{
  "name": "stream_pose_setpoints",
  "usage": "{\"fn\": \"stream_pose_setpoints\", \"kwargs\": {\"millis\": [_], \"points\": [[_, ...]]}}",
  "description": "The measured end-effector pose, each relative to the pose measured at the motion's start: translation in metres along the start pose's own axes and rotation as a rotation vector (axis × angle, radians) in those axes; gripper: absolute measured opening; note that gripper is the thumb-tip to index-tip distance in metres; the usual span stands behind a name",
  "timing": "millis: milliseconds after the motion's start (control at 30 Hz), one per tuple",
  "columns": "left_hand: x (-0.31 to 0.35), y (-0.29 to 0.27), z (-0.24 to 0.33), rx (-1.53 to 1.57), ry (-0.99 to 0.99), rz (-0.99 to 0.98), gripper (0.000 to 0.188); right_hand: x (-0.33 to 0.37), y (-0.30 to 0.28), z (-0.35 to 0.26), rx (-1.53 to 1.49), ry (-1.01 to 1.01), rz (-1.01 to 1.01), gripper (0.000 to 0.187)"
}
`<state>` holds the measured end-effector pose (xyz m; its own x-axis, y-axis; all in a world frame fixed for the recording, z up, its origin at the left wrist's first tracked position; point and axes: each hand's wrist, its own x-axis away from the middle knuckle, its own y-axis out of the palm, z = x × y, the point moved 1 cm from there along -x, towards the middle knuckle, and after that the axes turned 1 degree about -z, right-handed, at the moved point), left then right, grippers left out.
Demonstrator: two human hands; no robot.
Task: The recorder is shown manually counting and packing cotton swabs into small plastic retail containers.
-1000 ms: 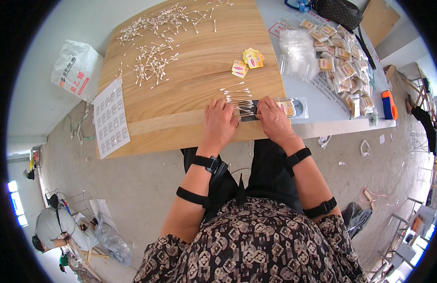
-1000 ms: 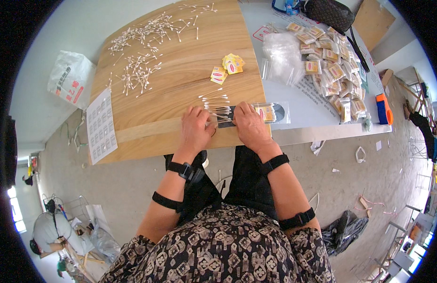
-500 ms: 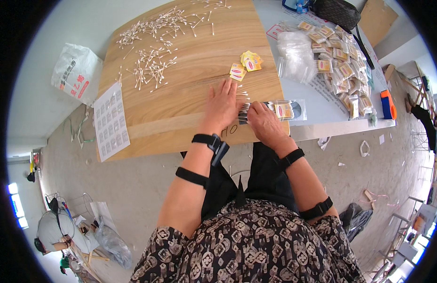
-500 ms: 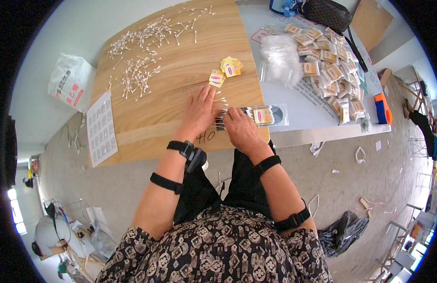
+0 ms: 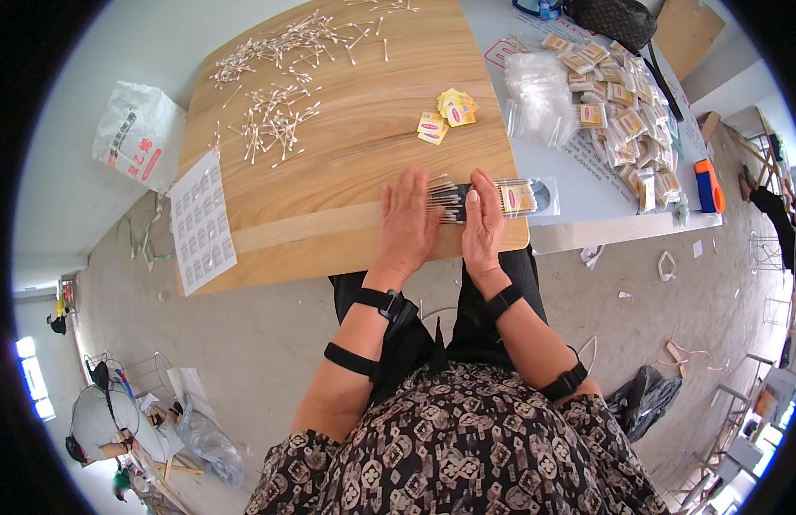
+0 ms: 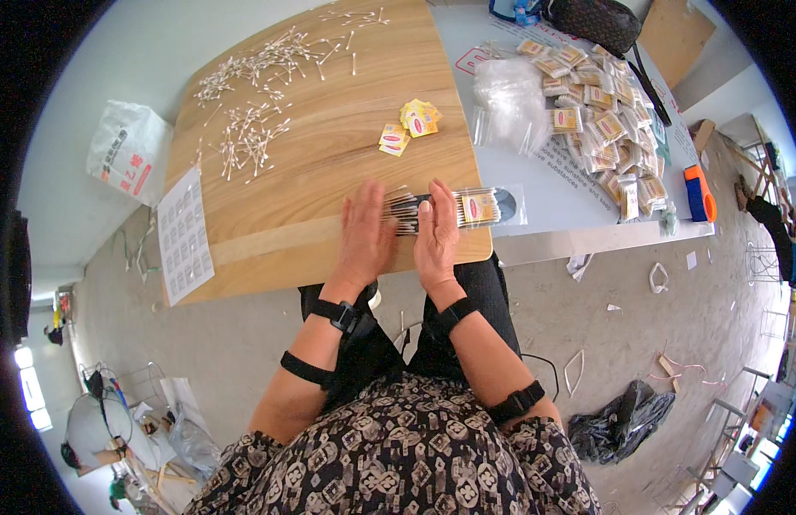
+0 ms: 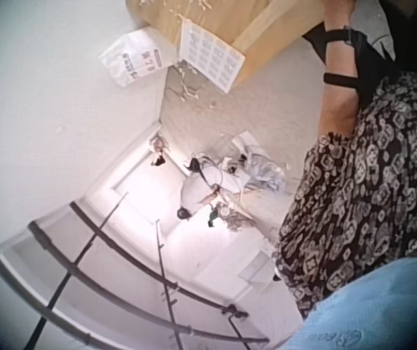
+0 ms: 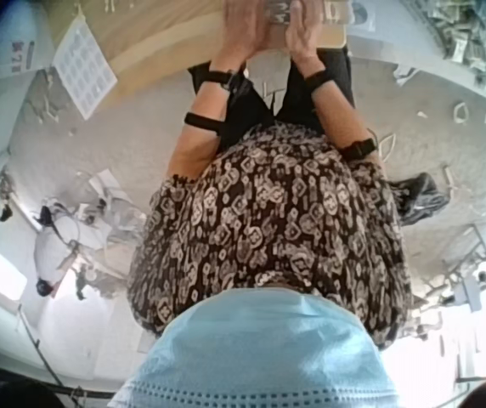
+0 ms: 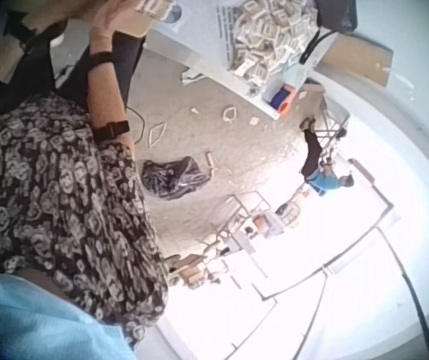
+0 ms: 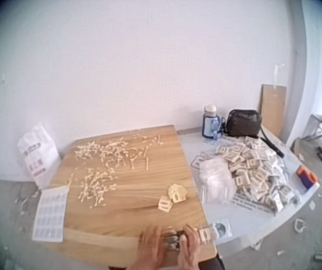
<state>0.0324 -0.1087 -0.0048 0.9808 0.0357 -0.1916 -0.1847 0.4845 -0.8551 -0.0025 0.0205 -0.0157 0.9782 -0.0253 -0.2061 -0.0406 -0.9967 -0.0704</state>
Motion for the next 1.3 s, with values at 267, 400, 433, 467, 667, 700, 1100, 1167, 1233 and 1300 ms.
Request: {"fn": "stream_pose_setpoints", "kwargs": {"millis": [267, 400, 433, 467, 667, 700, 1100, 1167, 1233, 1300], "points": [[-0.021, 0.012, -0.003, 0.681, -0.183, 0.407, 0.049, -0.022, 0.014, 0.007, -0.134, 0.105, -0.04, 0.04], [-0.035, 0.013, -0.006, 0.874, -0.197, 0.289, 0.047, -0.03, 0.019, 0.009, -0.216, 0.199, -0.101, 0.042], [-0.036, 0.014, -0.009, 0.871, -0.2, 0.292, 0.047, -0.03, 0.02, 0.007, -0.218, 0.201, -0.105, 0.042], [-0.037, 0.013, -0.013, 0.89, -0.2, 0.295, 0.045, -0.031, 0.02, 0.005, -0.264, 0.2, -0.067, 0.043], [-0.043, 0.005, -0.005, 0.604, -0.082, 0.157, 0.037, -0.052, 0.009, 0.006, -0.249, 0.16, -0.146, 0.045], [-0.042, 0.004, -0.005, 0.483, -0.046, 0.096, 0.036, -0.053, 0.01, 0.006, -0.196, 0.156, -0.23, 0.045], [-0.013, 0.004, 0.003, 0.866, -0.311, 0.327, 0.049, -0.022, 0.012, 0.008, -0.323, 0.198, -0.066, 0.05], [-0.014, 0.003, 0.002, 0.824, -0.271, 0.323, 0.052, -0.021, 0.017, 0.01, -0.313, 0.189, -0.074, 0.051], [-0.015, 0.004, 0.0, 0.78, -0.234, 0.32, 0.055, -0.022, 0.02, 0.008, -0.303, 0.182, -0.084, 0.052], [-0.015, 0.004, -0.002, 0.737, -0.197, 0.317, 0.057, -0.024, 0.02, 0.005, -0.484, 0.288, -0.061, 0.05]]}}
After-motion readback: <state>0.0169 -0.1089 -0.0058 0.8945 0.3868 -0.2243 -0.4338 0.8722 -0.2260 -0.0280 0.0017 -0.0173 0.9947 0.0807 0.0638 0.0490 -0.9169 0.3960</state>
